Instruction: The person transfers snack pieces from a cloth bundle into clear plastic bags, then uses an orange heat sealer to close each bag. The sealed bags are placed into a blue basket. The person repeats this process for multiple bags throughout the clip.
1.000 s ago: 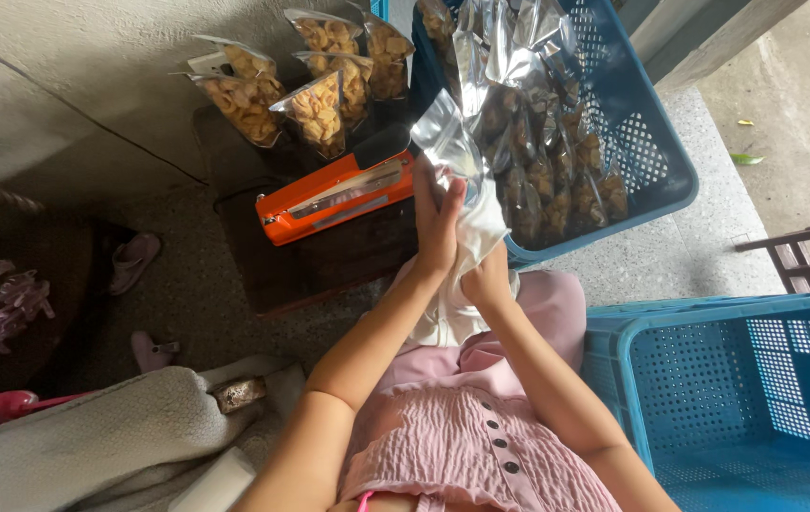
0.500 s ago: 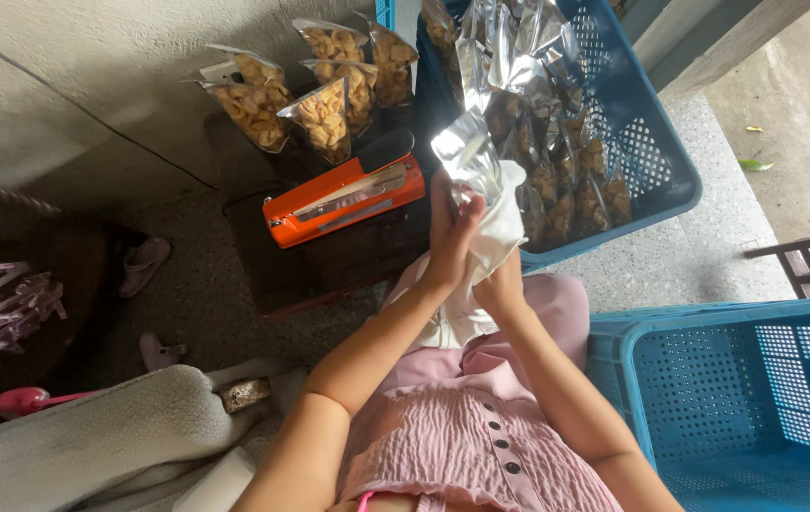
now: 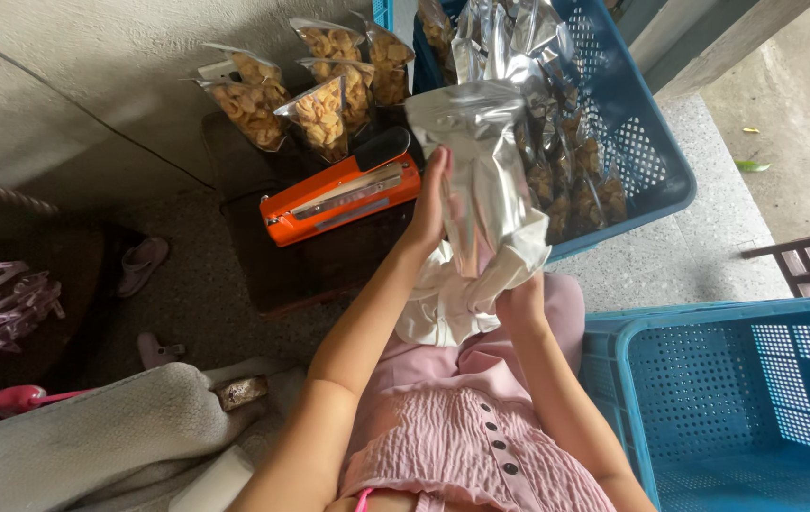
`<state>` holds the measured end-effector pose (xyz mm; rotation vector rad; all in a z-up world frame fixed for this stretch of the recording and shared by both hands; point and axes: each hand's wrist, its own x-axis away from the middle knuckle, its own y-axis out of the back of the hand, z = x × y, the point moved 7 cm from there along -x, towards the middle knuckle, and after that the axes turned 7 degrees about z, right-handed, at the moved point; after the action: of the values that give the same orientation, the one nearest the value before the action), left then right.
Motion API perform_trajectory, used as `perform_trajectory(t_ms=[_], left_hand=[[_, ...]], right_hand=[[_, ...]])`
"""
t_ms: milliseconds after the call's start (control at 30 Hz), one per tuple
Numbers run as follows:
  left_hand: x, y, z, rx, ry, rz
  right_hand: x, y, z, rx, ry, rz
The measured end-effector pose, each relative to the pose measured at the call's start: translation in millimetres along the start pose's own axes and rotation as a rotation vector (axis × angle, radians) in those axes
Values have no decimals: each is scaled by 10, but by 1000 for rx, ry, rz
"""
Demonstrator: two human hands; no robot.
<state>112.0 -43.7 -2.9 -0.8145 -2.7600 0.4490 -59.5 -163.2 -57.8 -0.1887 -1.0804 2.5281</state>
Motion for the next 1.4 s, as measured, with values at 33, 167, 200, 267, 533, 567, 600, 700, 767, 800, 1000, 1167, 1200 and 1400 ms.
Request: perform_trajectory(t_ms=[33, 167, 200, 267, 533, 567, 600, 700, 767, 800, 1000, 1167, 1200, 1400], left_hand=[[-9, 7, -28, -57, -26, -11], [204, -40, -157, -182, -169, 51], [259, -89, -204, -189, -214, 97], [323, -145, -213, 177, -190, 138], [673, -233, -262, 603, 47, 277], [697, -213, -238, 501, 46, 248], [712, -192, -211, 399, 43, 219], [710, -222, -51, 543, 148, 226], [664, -151, 12, 531, 144, 174], [648, -125, 48, 524, 143, 149], [698, -205, 89, 447, -34, 147], [698, -237, -105, 444, -168, 188], [694, -222, -173, 472, -226, 206], [552, 67, -240, 388, -297, 147]], right_hand=[[3, -77, 111, 48, 62, 22], [158, -603, 532, 897, 320, 83], [209, -805, 560, 1077, 378, 149], [365, -1178, 559, 1338, 471, 339], [217, -1852, 457, 1600, 458, 642], [153, -1878, 475, 1608, 493, 632], [90, -1893, 489, 1615, 529, 621], [-76, -1859, 470, 1638, 554, 640], [-158, -1784, 416, 1651, 548, 643], [-195, -1735, 386, 1657, 549, 633], [-733, -1136, 182, 1338, 173, 428], [-644, -576, -179, 1562, 261, 410], [-565, -491, -309, 1707, 347, 482], [-202, 216, -988, 1698, 109, 350]])
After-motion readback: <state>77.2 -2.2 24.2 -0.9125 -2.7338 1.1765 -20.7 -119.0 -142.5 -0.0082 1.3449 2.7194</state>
